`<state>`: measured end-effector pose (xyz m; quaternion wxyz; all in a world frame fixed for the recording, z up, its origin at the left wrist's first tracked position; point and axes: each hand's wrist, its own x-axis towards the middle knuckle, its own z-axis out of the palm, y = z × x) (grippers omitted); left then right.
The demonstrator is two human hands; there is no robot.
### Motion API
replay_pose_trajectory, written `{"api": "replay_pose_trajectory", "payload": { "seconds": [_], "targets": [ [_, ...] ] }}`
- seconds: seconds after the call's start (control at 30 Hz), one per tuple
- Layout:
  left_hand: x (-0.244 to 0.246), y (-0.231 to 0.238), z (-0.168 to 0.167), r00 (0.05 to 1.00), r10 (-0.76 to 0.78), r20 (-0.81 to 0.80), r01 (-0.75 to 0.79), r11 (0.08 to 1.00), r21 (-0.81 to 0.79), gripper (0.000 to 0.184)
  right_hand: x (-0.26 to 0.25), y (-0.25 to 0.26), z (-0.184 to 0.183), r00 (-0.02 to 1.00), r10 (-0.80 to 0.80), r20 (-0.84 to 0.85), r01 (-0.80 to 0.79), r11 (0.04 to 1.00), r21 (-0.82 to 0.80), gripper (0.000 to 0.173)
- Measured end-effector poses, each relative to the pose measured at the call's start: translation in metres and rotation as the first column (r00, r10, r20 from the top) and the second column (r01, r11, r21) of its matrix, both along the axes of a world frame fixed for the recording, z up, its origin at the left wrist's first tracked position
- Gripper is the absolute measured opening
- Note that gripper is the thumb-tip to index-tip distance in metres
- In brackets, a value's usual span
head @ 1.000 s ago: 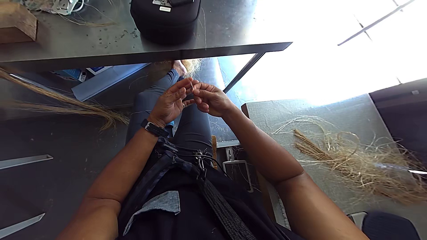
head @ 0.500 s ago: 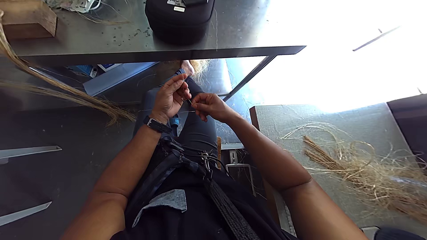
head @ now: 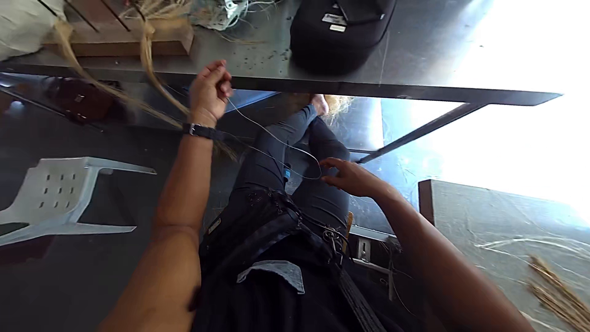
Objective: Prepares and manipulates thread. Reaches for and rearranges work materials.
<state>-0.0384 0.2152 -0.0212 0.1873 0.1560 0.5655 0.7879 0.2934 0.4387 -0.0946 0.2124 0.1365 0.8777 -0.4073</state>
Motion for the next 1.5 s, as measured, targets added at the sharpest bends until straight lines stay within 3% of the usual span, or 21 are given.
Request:
{"api": "replay_pose_trajectory", "payload": {
  "seconds": [0.1,0.2,0.43,0.53,0.67,0.73,0.77,0.8,1.07,1.23,1.3,1.43,1.5],
  "targets": [
    [-0.069,-0.043,0.027,0.95,0.181,-0.255,-0.227,0.96,-0.161,0.017,-0.001,0.001,0.0,1.0,0.004,-0.003,-0.004,1.0,0.017,0.052],
    [-0.128,-0.076,0.056,0.842,0.239,-0.484,-0.42,0.853,-0.31,0.029,-0.001,0.003,0.002,0.999,0.036,0.026,-0.037,0.999,0.03,0.051],
    [-0.215,-0.08,0.088,0.699,0.206,-0.685,-0.639,0.61,-0.468,0.009,0.002,-0.001,-0.004,0.982,0.11,0.154,-0.122,0.99,0.071,0.05],
    [-0.232,-0.073,0.086,0.723,0.113,-0.681,-0.66,0.405,-0.633,0.022,0.005,0.0,-0.008,0.976,0.106,0.19,-0.126,0.987,0.1,0.052],
    [-0.185,-0.049,0.11,0.862,0.124,-0.491,-0.506,0.264,-0.821,0.032,0.007,0.001,-0.008,0.973,0.095,0.208,-0.121,0.986,0.114,0.052],
    [-0.194,-0.049,0.105,0.849,0.117,-0.515,-0.525,0.293,-0.799,0.026,0.008,0.003,-0.009,0.974,0.091,0.205,-0.116,0.986,0.117,0.051],
    [-0.217,-0.055,0.086,0.766,0.134,-0.629,-0.63,0.356,-0.69,0.02,0.008,0.003,-0.008,0.974,0.092,0.206,-0.119,0.985,0.121,0.052],
    [-0.233,-0.056,0.079,0.756,0.144,-0.639,-0.637,0.389,-0.666,0.016,0.008,0.004,-0.008,0.973,0.093,0.209,-0.121,0.985,0.124,0.052],
    [-0.235,-0.055,0.075,0.79,0.172,-0.588,-0.602,0.395,-0.694,0.02,0.008,0.005,-0.007,0.968,0.084,0.235,-0.12,0.983,0.143,0.051],
    [-0.262,-0.061,0.058,0.825,0.329,-0.46,-0.56,0.585,-0.586,0.012,0.007,0.005,-0.007,0.966,0.079,0.247,-0.12,0.981,0.155,0.052],
    [-0.259,-0.065,0.056,0.823,0.336,-0.458,-0.567,0.524,-0.635,0.02,0.007,0.005,-0.008,0.965,0.085,0.25,-0.127,0.979,0.16,0.052],
    [-0.238,-0.067,0.061,0.82,0.182,-0.542,-0.572,0.261,-0.778,0.028,0.008,0.004,-0.008,0.965,0.092,0.246,-0.134,0.978,0.16,0.052],
    [-0.235,-0.066,0.061,0.821,0.129,-0.556,-0.57,0.256,-0.781,0.029,0.008,0.005,-0.007,0.966,0.092,0.243,-0.133,0.978,0.161,0.052]
  ]
}}
